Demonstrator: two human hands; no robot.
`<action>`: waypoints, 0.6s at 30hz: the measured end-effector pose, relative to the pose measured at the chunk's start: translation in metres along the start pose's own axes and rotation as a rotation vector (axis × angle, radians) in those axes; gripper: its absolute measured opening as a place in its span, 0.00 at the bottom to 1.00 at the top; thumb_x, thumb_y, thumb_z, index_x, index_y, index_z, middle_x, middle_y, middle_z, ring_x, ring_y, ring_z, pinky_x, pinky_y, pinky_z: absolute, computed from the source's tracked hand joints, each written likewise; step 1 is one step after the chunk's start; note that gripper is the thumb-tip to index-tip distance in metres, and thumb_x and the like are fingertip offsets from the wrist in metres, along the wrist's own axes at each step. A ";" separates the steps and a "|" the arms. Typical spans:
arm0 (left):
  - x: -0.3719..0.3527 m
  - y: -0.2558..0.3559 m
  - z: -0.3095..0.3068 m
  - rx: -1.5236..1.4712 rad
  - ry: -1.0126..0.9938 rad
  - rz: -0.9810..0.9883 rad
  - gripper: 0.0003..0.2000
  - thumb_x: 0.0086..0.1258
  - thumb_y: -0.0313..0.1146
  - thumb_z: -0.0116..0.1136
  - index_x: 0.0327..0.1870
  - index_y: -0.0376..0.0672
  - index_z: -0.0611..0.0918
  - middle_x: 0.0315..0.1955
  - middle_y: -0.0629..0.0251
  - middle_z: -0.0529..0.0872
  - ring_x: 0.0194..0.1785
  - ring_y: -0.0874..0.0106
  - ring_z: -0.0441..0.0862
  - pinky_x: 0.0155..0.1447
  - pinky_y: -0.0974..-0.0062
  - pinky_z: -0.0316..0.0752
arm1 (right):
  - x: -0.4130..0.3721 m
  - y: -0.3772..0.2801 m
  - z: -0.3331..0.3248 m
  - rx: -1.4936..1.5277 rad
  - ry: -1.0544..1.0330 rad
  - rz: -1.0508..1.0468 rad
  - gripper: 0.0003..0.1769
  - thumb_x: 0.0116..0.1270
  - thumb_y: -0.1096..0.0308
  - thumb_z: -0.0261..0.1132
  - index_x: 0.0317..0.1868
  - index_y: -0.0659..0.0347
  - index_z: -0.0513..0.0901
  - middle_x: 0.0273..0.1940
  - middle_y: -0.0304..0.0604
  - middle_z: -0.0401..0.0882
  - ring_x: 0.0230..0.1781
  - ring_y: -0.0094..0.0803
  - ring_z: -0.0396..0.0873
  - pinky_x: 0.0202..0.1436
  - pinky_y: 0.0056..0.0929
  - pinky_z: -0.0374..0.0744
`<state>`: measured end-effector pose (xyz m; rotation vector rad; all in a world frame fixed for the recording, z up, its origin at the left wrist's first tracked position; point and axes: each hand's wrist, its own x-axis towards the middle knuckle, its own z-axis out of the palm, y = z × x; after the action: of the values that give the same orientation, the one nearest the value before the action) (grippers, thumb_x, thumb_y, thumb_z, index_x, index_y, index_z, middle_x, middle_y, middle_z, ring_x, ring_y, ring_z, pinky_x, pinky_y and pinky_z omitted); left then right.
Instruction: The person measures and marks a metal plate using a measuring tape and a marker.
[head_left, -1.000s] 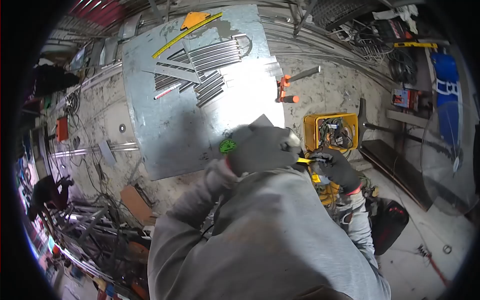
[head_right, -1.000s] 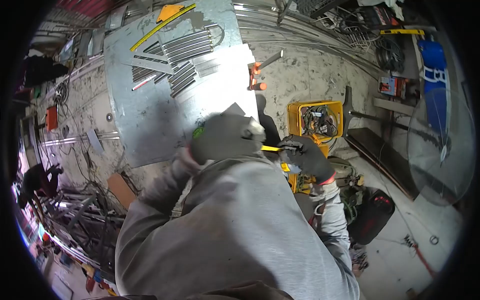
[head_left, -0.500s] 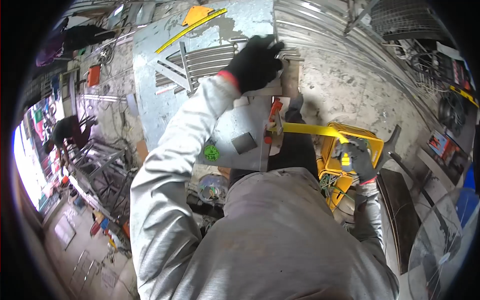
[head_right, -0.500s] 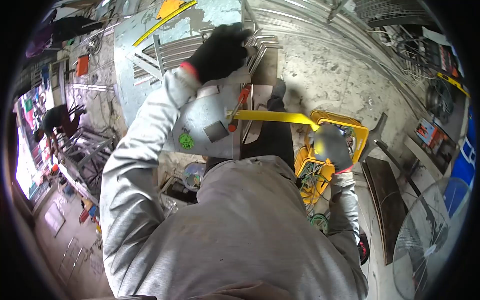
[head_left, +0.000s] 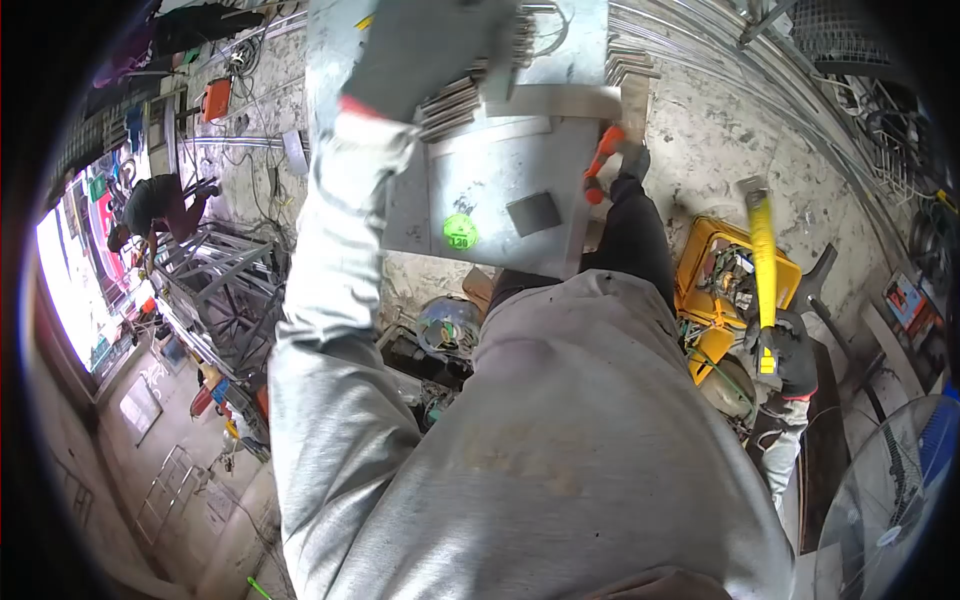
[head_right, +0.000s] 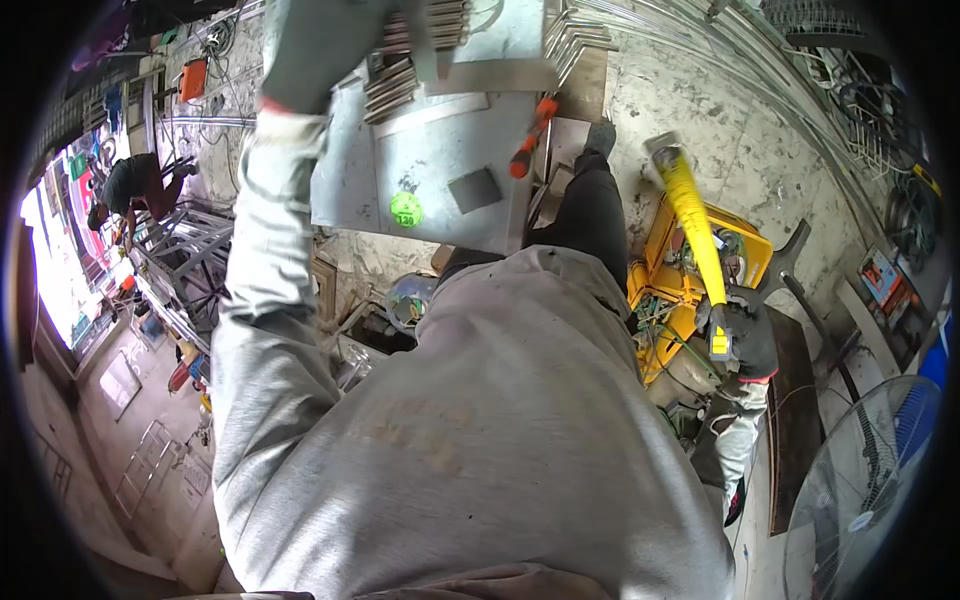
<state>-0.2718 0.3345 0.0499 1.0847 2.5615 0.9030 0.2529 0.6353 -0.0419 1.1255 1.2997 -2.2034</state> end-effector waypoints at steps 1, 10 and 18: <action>-0.022 -0.010 -0.012 -0.025 0.133 -0.145 0.18 0.62 0.49 0.72 0.35 0.40 0.91 0.34 0.47 0.91 0.40 0.49 0.89 0.45 0.52 0.83 | -0.004 -0.003 0.016 -0.007 0.004 -0.004 0.16 0.70 0.72 0.72 0.55 0.71 0.84 0.42 0.52 0.89 0.38 0.37 0.88 0.44 0.35 0.86; -0.268 -0.103 0.116 -1.384 0.315 -0.773 0.17 0.84 0.38 0.57 0.61 0.32 0.84 0.44 0.55 0.91 0.42 0.64 0.91 0.49 0.65 0.88 | 0.075 0.016 0.179 -0.454 -0.158 -0.043 0.16 0.81 0.66 0.62 0.55 0.70 0.88 0.35 0.40 0.88 0.35 0.25 0.84 0.43 0.26 0.81; -0.264 -0.100 0.115 -1.335 0.127 -0.645 0.17 0.85 0.31 0.50 0.65 0.30 0.79 0.43 0.51 0.91 0.46 0.63 0.93 0.52 0.67 0.88 | 0.155 0.021 0.192 -0.548 -0.209 -0.097 0.15 0.82 0.64 0.65 0.52 0.69 0.90 0.38 0.40 0.90 0.38 0.26 0.85 0.46 0.30 0.83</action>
<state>-0.0956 0.1458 -0.1117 -0.1765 1.4773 1.9341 0.0813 0.4760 -0.1225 0.6180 1.7378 -1.7893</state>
